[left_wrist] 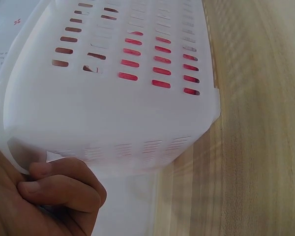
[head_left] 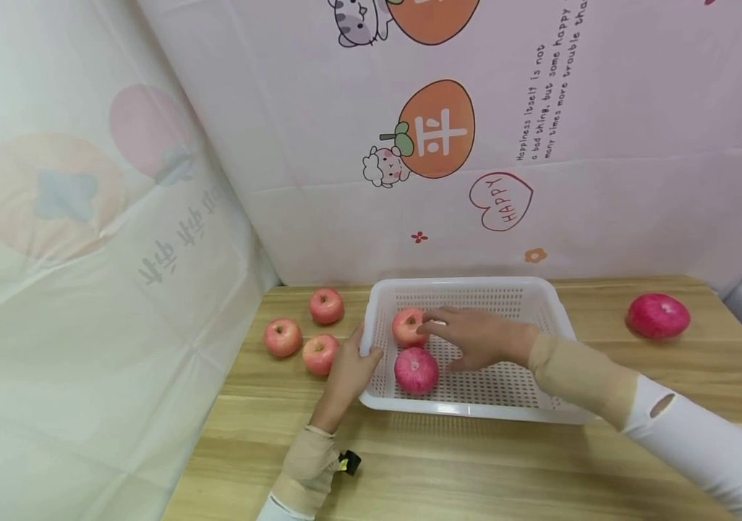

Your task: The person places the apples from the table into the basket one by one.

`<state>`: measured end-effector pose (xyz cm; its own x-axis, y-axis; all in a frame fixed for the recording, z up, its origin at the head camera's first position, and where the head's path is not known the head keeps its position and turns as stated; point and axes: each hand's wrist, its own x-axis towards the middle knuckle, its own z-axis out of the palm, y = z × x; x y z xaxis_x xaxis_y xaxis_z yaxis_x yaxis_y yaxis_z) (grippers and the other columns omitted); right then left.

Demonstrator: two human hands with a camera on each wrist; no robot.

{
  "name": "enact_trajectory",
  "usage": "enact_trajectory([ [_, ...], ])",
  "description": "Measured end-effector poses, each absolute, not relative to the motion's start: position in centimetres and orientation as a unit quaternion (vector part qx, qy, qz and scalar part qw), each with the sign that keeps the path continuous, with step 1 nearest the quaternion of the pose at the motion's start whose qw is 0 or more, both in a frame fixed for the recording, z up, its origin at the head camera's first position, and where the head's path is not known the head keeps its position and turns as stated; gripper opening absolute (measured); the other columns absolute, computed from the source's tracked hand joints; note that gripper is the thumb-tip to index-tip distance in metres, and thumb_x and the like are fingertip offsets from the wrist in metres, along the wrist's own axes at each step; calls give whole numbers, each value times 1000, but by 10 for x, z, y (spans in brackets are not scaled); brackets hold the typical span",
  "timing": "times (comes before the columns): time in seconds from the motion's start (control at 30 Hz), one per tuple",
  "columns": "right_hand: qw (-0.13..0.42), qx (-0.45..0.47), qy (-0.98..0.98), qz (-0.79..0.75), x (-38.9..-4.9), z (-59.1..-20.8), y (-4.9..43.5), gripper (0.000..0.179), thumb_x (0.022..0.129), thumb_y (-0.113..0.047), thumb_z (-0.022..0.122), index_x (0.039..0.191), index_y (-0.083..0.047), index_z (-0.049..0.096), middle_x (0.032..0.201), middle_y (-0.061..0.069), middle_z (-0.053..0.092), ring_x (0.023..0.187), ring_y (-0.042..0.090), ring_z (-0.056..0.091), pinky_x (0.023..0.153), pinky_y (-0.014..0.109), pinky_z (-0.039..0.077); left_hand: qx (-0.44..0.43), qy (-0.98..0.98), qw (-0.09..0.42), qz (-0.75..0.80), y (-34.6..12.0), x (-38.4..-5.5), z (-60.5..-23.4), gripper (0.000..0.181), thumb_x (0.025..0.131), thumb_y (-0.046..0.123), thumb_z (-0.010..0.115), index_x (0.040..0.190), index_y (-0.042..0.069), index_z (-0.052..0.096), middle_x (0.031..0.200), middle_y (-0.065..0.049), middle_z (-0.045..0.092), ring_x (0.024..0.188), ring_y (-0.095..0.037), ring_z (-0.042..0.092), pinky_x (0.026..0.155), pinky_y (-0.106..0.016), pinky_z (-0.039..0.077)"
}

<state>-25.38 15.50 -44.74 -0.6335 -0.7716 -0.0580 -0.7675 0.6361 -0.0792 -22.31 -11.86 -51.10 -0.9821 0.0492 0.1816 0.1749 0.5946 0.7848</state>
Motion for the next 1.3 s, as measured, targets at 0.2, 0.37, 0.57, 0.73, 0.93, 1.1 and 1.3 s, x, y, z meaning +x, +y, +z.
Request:
enact_trajectory([
  [0.2,50,-396,916,-33,-255,-443,166,79,85,-34,89,154,-22,54,158,8,53,142,34,57,112,58,50,-60,-890,69,-446,-118,-224,-512,68,95,17,64,160,5,47,126,-23,74,100,-30,75,83,-48,64],
  [0.37,35,-397,916,-37,-258,-440,178,74,85,-33,89,150,-20,57,154,9,55,141,35,57,111,57,52,-61,-890,69,-446,-118,-223,-511,68,95,17,64,160,5,46,124,-23,75,98,-29,75,82,-48,64],
  [0.57,25,-387,921,-36,-264,-442,191,71,86,-32,89,149,-20,58,155,11,55,142,35,56,112,57,51,-65,-888,71,-449,-119,-222,-509,68,95,15,64,159,3,46,122,-24,76,96,-29,76,78,-46,64],
  [0.73,11,-379,924,-45,-267,-442,203,69,86,-30,89,147,-18,59,152,12,57,138,36,59,108,57,54,-66,-889,73,-447,-118,-222,-510,69,94,14,65,159,1,47,122,-25,75,96,-30,76,79,-47,64],
  [0.93,-3,-367,929,-43,-273,-442,218,66,86,-29,87,145,-17,59,150,13,57,133,34,61,100,54,59,-60,-890,72,-447,-117,-221,-508,70,95,15,66,159,-1,45,125,-27,73,99,-32,75,83,-49,64],
  [1.1,-10,-344,938,-46,-279,-439,229,66,85,-29,88,144,-16,61,149,13,58,134,35,60,97,54,60,-63,-890,72,-447,-117,-221,-509,69,95,15,67,159,0,46,123,-27,74,97,-31,75,81,-48,64],
  [1.3,-6,-314,947,-68,-286,-435,242,64,86,-29,87,143,-16,61,146,13,58,133,36,59,100,59,57,-68,-888,77,-448,-117,-222,-510,67,95,13,67,158,1,48,121,-26,75,97,-32,76,79,-48,65],
])
